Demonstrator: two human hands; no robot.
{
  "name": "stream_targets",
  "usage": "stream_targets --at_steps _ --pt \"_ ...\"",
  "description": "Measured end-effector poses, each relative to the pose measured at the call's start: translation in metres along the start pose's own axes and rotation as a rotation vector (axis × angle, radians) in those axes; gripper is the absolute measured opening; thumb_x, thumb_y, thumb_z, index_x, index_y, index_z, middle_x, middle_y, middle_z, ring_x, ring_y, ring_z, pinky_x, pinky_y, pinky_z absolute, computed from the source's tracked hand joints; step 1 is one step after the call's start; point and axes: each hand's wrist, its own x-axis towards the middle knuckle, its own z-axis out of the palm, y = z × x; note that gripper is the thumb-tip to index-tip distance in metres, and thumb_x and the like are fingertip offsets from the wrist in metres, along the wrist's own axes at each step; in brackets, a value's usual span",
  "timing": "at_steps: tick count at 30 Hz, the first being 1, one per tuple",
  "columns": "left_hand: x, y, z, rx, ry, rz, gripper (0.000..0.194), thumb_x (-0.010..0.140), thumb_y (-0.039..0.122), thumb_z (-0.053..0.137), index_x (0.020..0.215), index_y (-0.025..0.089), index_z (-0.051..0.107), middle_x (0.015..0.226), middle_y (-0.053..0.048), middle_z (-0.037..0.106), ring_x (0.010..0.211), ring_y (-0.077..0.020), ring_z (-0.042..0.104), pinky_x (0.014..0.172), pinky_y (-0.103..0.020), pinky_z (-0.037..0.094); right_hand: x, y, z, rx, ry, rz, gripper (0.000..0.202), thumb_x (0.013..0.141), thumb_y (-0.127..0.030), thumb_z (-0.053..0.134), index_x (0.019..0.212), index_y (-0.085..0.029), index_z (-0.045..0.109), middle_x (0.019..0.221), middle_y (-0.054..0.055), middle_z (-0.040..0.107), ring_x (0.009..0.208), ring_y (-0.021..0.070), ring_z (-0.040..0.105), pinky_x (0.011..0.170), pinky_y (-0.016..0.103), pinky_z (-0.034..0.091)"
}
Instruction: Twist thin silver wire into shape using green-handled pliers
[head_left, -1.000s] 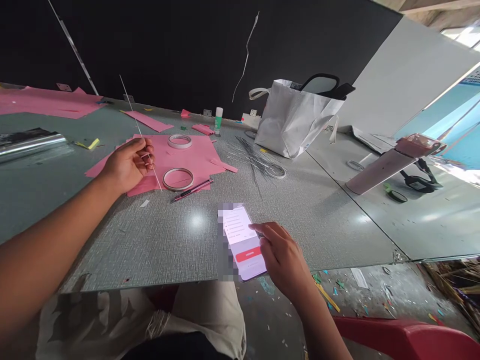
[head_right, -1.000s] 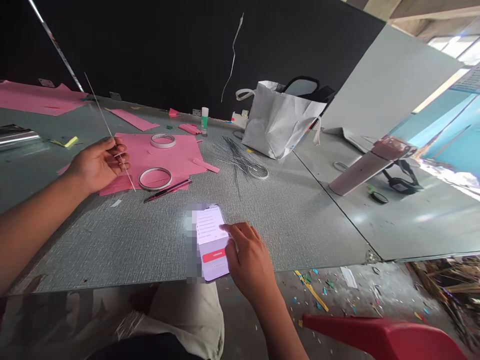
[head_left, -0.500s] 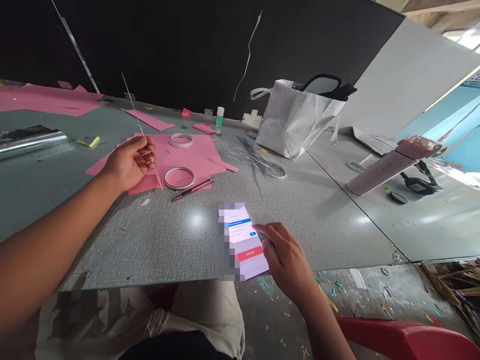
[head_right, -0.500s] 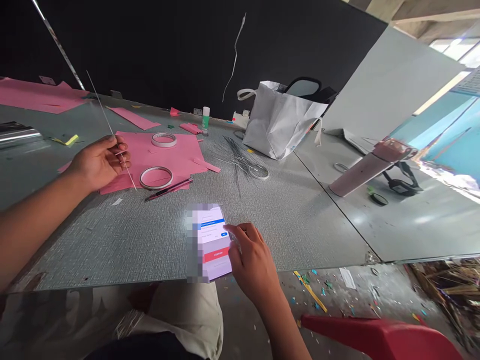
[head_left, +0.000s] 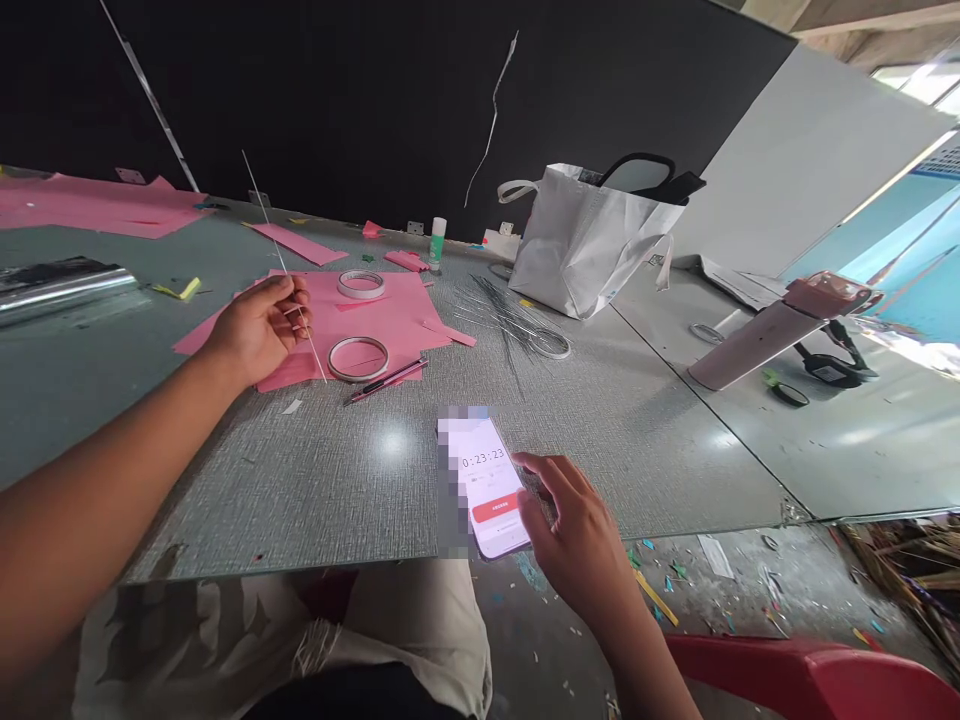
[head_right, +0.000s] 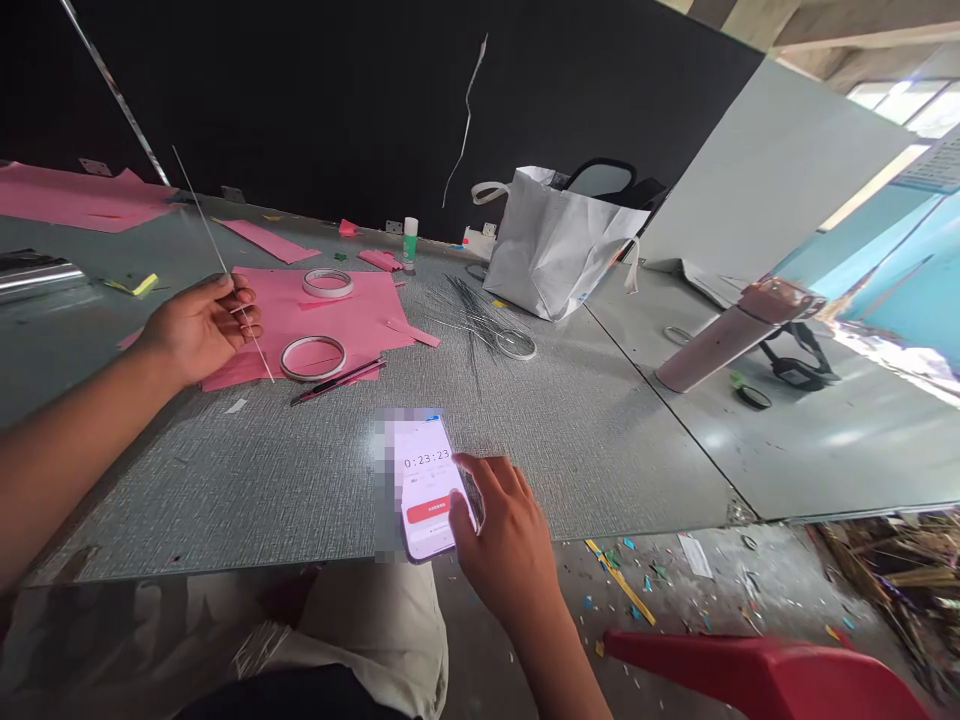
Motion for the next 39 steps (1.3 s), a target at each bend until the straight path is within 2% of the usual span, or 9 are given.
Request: stream_targets --at_steps 2,4,7,10,15,28,31,33,39 --pt "0.0 0.0 -0.001 0.004 -0.009 0.007 0.008 0.073 0.022 0.067 0.074 0.016 0.061 0.067 0.001 0.052 0.053 -0.0075 0.043 0.046 -0.021 0.036 -0.006 -0.008 0.002 -0.064 0.018 -0.002 0.038 0.088 -0.038 0.052 0.123 -0.022 0.056 0.108 0.012 0.065 0.094 0.0265 0.061 0.078 0.043 0.052" --pt "0.001 0.0 -0.002 0.012 -0.026 0.023 0.009 0.072 0.022 0.068 0.074 0.017 0.061 0.068 0.0 0.053 0.053 -0.0075 0.044 0.047 -0.021 0.036 -0.013 -0.018 0.006 -0.148 0.051 -0.008 0.055 0.081 -0.047 0.062 0.13 -0.022 0.051 0.109 0.014 0.064 0.095 0.0304 0.059 0.077 0.047 0.052" --pt "0.001 0.0 -0.003 0.014 -0.038 0.035 0.01 0.072 0.023 0.068 0.073 0.017 0.06 0.068 0.001 0.052 0.052 -0.0075 0.045 0.047 -0.022 0.036 -0.021 -0.03 0.014 -0.242 0.112 -0.013 0.069 0.077 -0.05 0.066 0.137 -0.023 0.045 0.108 0.016 0.063 0.092 0.0324 0.058 0.072 0.047 0.052" --pt "0.001 -0.001 -0.003 0.0 -0.031 0.02 0.009 0.071 0.022 0.068 0.074 0.017 0.06 0.067 0.001 0.053 0.052 -0.0072 0.045 0.046 -0.021 0.036 -0.021 -0.034 0.02 -0.28 0.134 -0.003 0.068 0.078 -0.042 0.063 0.139 -0.022 0.042 0.104 0.016 0.064 0.088 0.0311 0.058 0.068 0.045 0.051" --pt "0.004 -0.009 -0.008 0.007 0.001 -0.024 0.009 0.069 0.019 0.068 0.076 0.015 0.062 0.066 0.001 0.056 0.05 -0.0074 0.049 0.044 -0.02 0.037 -0.013 -0.031 0.021 -0.313 0.097 0.033 0.068 0.075 -0.035 0.062 0.137 -0.016 0.042 0.103 0.017 0.065 0.086 0.0304 0.058 0.068 0.045 0.051" --pt "0.004 -0.009 -0.013 -0.053 0.027 0.026 0.011 0.067 0.022 0.067 0.074 0.016 0.06 0.065 0.004 0.053 0.045 -0.0056 0.046 0.043 -0.019 0.035 -0.002 -0.015 0.021 -0.273 0.114 0.026 0.063 0.071 -0.028 0.06 0.132 -0.02 0.045 0.11 0.012 0.065 0.095 0.0283 0.059 0.081 0.043 0.049" --pt "0.005 -0.01 -0.014 -0.056 0.033 0.024 0.008 0.068 0.021 0.065 0.073 0.016 0.061 0.065 0.003 0.053 0.046 -0.0056 0.046 0.043 -0.019 0.035 0.005 0.006 0.006 -0.325 0.091 0.095 0.066 0.069 -0.03 0.061 0.132 -0.02 0.045 0.112 0.011 0.066 0.098 0.029 0.059 0.081 0.041 0.048" --pt "0.006 -0.01 -0.014 -0.069 0.034 0.029 0.006 0.07 0.02 0.064 0.073 0.016 0.062 0.066 0.002 0.054 0.046 -0.0057 0.045 0.043 -0.019 0.034 0.01 0.031 -0.01 -0.364 0.071 0.184 0.066 0.068 -0.032 0.06 0.131 -0.021 0.046 0.112 0.011 0.066 0.099 0.0293 0.059 0.083 0.041 0.047" --pt "0.008 -0.011 -0.017 -0.113 0.054 0.024 0.008 0.068 0.022 0.066 0.073 0.016 0.062 0.066 0.003 0.054 0.047 -0.0056 0.044 0.043 -0.019 0.035 0.011 0.138 -0.063 -0.425 0.165 0.58 0.061 0.068 -0.05 0.056 0.122 -0.021 0.052 0.106 0.013 0.069 0.096 0.0327 0.063 0.077 0.041 0.049"
